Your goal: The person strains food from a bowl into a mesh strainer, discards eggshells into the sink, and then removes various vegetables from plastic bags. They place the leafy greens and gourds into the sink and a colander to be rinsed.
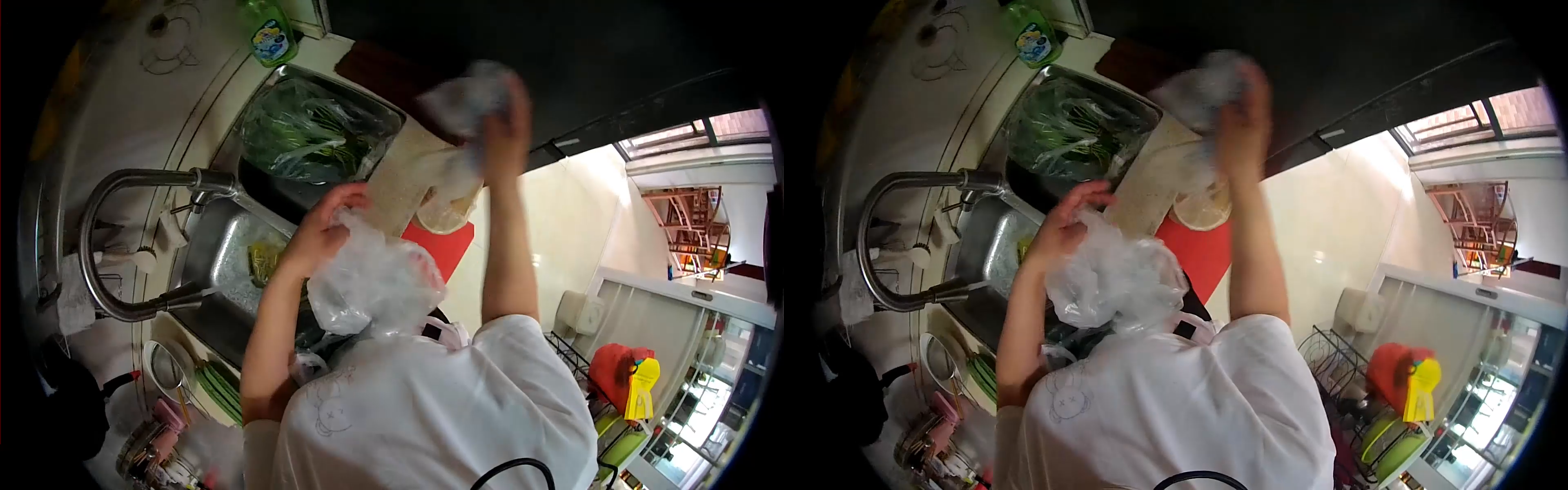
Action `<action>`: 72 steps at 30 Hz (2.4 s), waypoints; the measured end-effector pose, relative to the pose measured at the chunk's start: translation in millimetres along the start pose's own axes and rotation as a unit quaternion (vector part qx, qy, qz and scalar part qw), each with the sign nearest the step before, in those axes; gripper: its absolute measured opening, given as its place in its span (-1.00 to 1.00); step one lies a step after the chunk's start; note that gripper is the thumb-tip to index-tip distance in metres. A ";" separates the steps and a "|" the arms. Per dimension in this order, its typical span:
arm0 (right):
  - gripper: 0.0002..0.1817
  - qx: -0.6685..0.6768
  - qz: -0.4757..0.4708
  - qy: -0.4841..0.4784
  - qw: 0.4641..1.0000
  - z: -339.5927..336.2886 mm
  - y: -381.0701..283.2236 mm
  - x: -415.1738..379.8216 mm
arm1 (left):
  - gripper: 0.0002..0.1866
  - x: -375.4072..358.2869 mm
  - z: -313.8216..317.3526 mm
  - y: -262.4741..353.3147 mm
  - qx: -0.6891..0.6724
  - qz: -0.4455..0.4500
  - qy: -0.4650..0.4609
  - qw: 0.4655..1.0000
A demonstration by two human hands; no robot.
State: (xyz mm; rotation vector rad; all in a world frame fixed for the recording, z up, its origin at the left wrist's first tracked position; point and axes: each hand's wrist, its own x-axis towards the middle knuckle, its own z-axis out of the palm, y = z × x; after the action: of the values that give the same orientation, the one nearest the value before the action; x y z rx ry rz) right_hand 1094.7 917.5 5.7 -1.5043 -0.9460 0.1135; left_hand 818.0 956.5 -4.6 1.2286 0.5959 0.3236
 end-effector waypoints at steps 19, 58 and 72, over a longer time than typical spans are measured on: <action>-0.51 -0.218 0.129 0.067 0.965 -43.0 176.3 -181.1 | -0.58 190.9 117.9 -178.5 0.532 -0.053 0.018 0.845; -0.39 -0.485 -0.296 -0.268 0.778 32.3 30.8 33.4 | -0.67 87.3 -66.6 -29.6 0.577 0.042 0.389 0.717; -0.35 -0.257 -0.249 -0.487 0.796 56.9 -33.1 35.9 | -0.53 27.5 -141.7 50.2 0.126 0.101 0.263 0.951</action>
State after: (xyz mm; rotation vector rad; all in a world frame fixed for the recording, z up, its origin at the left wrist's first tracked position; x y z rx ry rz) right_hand 1068.9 979.5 39.2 -1.6091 -2.3415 0.2784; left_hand 761.1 1097.9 6.0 1.4622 0.9936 0.7810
